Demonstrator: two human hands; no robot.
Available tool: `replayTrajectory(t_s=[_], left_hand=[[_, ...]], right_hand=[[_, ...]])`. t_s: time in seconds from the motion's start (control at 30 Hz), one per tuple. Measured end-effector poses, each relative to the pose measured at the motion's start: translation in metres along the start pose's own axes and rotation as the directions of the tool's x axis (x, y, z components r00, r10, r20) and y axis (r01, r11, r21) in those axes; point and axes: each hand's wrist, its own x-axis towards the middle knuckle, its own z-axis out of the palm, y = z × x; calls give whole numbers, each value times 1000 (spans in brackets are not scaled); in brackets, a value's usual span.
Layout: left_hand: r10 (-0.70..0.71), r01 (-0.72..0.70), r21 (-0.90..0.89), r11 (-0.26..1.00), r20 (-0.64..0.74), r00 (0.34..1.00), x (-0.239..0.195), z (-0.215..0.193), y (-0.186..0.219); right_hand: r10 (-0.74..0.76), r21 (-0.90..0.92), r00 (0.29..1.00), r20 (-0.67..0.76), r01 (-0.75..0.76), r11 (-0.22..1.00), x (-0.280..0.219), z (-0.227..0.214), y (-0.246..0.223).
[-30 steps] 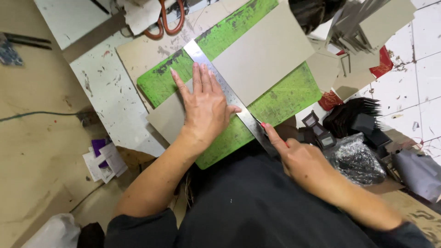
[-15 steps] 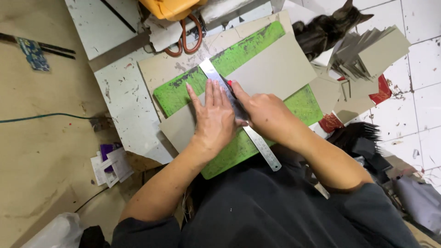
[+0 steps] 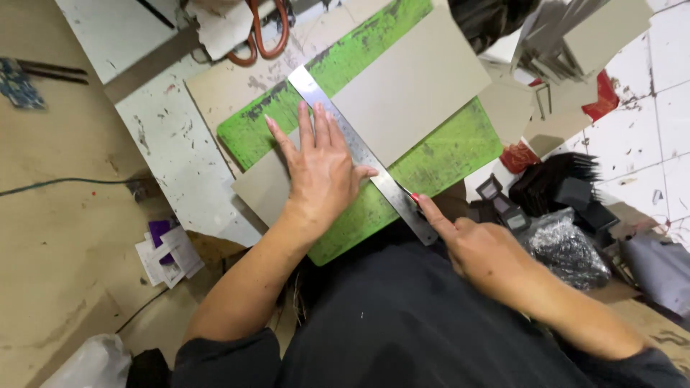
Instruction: Cutting material into specific shapes using a ruler and utility knife on a cutting mat
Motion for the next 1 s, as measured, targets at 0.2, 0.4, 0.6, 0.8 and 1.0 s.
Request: replayTrajectory(t_s=[0.2, 0.4, 0.6, 0.8, 1.0], left_hand=[[-32, 32, -9, 999, 38, 999, 2, -3, 1], [-33, 33, 1, 999, 32, 999, 3, -1, 1], [-16, 14, 46, 999, 38, 999, 0, -2, 2], [-25, 24, 18, 1000, 52, 998, 3, -7, 1], [-18, 18, 16, 1000, 19, 1000, 2, -2, 1]], right_hand=[[-52, 138, 984, -170, 76, 987, 55, -47, -12], [-180, -1, 947, -266, 187, 982, 139, -44, -20], [-167, 94, 973, -160, 183, 979, 112, -30, -17], [-27, 57, 1000, 7, 27, 998, 18, 11, 0], [18, 5, 999, -32, -18, 1000, 2, -12, 1]])
